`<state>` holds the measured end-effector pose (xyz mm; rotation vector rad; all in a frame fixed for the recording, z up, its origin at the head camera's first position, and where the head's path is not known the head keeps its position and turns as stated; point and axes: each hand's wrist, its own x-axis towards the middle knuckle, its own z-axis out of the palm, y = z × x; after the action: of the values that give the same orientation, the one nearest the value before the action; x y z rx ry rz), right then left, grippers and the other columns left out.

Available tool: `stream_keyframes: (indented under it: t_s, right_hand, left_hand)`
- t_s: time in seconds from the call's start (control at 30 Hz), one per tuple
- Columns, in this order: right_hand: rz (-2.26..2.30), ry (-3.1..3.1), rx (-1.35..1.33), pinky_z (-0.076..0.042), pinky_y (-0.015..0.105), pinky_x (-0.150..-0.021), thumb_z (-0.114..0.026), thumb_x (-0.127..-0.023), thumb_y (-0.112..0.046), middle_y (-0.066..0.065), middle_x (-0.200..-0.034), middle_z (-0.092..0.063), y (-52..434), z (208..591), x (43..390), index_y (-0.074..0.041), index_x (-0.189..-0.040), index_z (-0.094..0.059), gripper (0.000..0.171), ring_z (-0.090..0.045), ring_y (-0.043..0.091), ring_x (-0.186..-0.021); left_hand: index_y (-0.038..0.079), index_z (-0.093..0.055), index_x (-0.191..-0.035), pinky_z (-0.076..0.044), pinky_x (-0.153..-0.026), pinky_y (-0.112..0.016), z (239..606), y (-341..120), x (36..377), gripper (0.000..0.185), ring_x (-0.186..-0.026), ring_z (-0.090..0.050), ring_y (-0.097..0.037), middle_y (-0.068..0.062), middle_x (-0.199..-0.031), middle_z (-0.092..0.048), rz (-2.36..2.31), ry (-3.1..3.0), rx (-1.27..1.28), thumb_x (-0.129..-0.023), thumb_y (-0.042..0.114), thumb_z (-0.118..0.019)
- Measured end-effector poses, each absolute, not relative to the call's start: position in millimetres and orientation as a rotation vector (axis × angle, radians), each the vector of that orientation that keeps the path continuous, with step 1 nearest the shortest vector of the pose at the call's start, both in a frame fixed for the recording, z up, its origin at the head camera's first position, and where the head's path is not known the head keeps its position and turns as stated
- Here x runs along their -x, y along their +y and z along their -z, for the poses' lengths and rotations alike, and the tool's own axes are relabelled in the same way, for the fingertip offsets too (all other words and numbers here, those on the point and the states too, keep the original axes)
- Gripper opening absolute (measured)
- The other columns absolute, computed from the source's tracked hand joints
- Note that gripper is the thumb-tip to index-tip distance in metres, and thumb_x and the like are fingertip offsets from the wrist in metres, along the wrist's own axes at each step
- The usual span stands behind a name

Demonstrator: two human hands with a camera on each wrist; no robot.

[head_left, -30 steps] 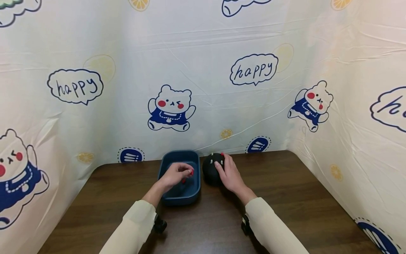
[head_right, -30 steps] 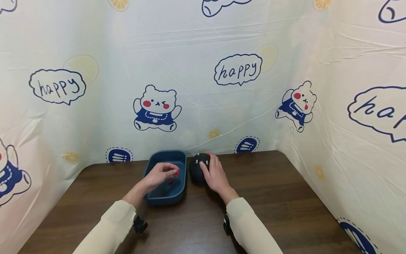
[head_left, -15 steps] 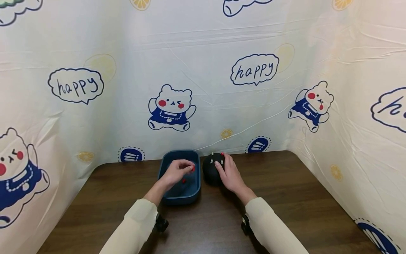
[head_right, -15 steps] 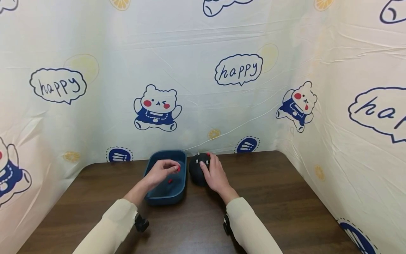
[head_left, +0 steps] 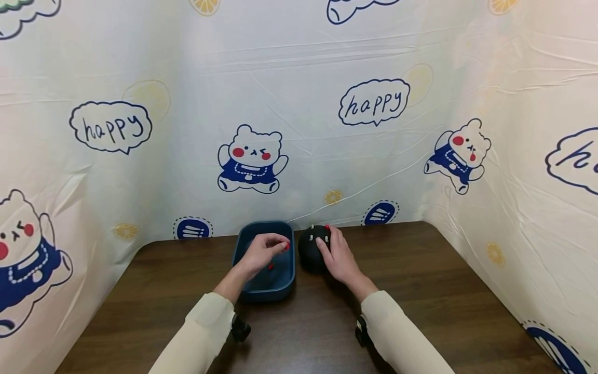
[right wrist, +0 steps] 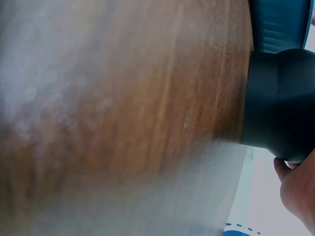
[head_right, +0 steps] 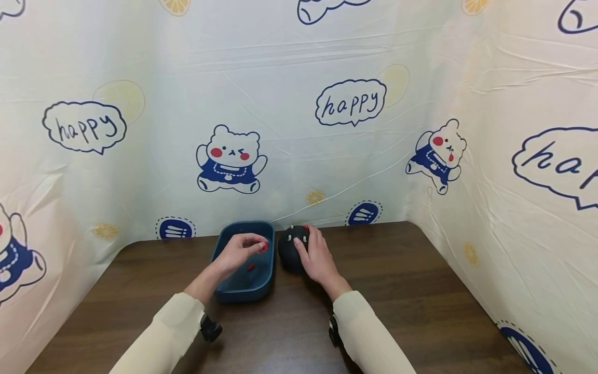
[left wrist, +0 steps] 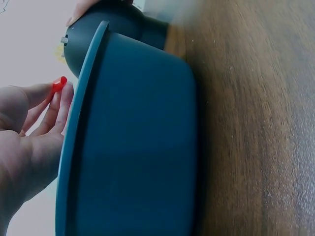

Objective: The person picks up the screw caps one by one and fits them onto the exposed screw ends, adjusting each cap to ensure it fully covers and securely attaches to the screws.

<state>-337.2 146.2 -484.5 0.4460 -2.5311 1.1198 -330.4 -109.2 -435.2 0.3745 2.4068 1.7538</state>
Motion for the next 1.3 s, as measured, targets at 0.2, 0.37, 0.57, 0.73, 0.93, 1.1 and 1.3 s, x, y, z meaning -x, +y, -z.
stream_keyframes:
  t_s: [0.2, 0.37, 0.57, 0.73, 0.93, 1.1, 1.3]
  right_hand:
    - [-1.119, -2.526, -0.450, -0.038, 0.054, -0.114, -0.044, -0.109, -0.046, 0.019, -0.152, -0.041, 146, 484, 336, -0.003, -0.153, -0.033, 0.062, -0.045, 0.035, -0.135]
    - [-1.115, -2.521, -0.450, -0.038, 0.054, -0.113, -0.044, -0.109, -0.046, 0.019, -0.151, -0.042, 146, 484, 337, -0.003, -0.153, -0.033, 0.063, -0.045, 0.036, -0.135]
    - [-1.122, -2.528, -0.439, -0.038, 0.054, -0.114, -0.044, -0.108, -0.047, 0.019, -0.152, -0.041, 146, 483, 337, -0.004, -0.153, -0.033, 0.063, -0.045, 0.036, -0.135]
    - [-1.121, -2.519, -0.433, -0.038, 0.055, -0.113, -0.044, -0.108, -0.047, 0.019, -0.151, -0.042, 145, 483, 336, -0.004, -0.153, -0.033, 0.063, -0.045, 0.037, -0.134]
    - [-1.129, -2.547, -0.425, -0.037, 0.053, -0.115, -0.042, -0.109, -0.048, 0.020, -0.152, -0.041, 144, 483, 336, -0.003, -0.154, -0.032, 0.065, -0.045, 0.036, -0.135]
    - [-1.125, -2.555, -0.426, -0.038, 0.054, -0.114, -0.041, -0.108, -0.050, 0.020, -0.152, -0.041, 145, 484, 336, -0.003, -0.154, -0.032, 0.065, -0.045, 0.036, -0.135]
    - [-1.118, -2.538, -0.434, -0.039, 0.054, -0.113, -0.041, -0.108, -0.050, 0.018, -0.152, -0.041, 145, 483, 337, -0.005, -0.154, -0.031, 0.065, -0.046, 0.035, -0.134]
  left_hand:
    - [0.006, -0.071, -0.121, -0.047, -0.105, -0.057, 432, -103, 331, 0.022, -0.116, -0.063, -0.042, -0.010, -0.114, -0.071, -1.775, 2.410, -0.396, -0.104, 0.015, -0.061]
    - [0.004, -0.070, -0.122, -0.051, -0.103, -0.050, 427, -98, 331, 0.024, -0.115, -0.064, -0.040, -0.008, -0.113, -0.071, -1.770, 2.417, -0.411, -0.103, 0.016, -0.062]
    - [0.003, -0.070, -0.123, -0.052, -0.102, -0.046, 422, -92, 333, 0.025, -0.114, -0.065, -0.038, -0.009, -0.113, -0.071, -1.790, 2.408, -0.446, -0.103, 0.016, -0.062]
    - [0.001, -0.070, -0.121, -0.053, -0.100, -0.043, 417, -85, 333, 0.024, -0.110, -0.067, -0.035, -0.010, -0.111, -0.072, -1.795, 2.428, -0.482, -0.103, 0.014, -0.062]
    - [0.001, -0.071, -0.120, -0.054, -0.099, -0.042, 414, -79, 332, 0.023, -0.106, -0.069, -0.031, -0.009, -0.109, -0.073, -1.804, 2.441, -0.489, -0.102, 0.013, -0.063]
    - [0.004, -0.072, -0.121, -0.052, -0.102, -0.047, 412, -75, 333, 0.023, -0.107, -0.068, -0.030, -0.009, -0.111, -0.072, -1.791, 2.442, -0.474, -0.103, 0.015, -0.063]
    - [0.004, -0.072, -0.121, -0.049, -0.105, -0.051, 411, -72, 335, 0.024, -0.108, -0.067, -0.030, -0.011, -0.115, -0.071, -1.814, 2.424, -0.473, -0.102, 0.016, -0.063]
